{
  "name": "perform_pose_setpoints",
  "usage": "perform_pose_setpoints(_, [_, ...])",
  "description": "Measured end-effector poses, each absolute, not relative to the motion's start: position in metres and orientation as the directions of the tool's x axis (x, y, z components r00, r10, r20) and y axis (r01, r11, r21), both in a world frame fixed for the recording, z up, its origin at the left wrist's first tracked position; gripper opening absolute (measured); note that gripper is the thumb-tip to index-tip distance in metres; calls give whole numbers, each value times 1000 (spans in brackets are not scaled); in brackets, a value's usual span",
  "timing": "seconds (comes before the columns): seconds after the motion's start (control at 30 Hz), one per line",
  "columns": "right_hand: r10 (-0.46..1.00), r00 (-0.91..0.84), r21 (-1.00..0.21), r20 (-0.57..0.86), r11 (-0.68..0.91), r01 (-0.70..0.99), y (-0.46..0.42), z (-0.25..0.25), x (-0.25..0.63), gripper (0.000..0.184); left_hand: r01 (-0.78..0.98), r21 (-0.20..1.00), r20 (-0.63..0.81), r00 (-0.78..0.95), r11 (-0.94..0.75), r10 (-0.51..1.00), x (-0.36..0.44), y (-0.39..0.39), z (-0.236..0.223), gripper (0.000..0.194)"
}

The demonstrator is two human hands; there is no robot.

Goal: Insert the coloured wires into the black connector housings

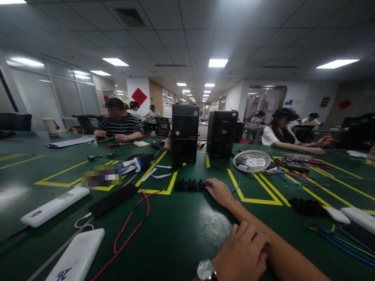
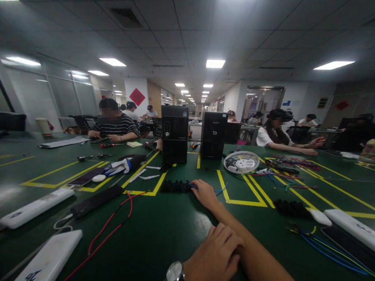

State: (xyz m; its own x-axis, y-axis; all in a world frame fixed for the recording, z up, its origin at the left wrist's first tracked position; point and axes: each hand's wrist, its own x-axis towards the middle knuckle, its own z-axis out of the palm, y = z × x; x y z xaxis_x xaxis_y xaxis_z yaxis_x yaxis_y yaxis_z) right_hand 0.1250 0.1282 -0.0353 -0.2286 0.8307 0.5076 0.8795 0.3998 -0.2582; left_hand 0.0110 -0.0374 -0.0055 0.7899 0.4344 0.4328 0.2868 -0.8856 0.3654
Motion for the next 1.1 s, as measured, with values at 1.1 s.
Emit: perform_pose_setpoints(1.1, [530,126,-364,838,374,853,121,31,146,33,278,251,463,807,-927,367,15,-31,-18,21])
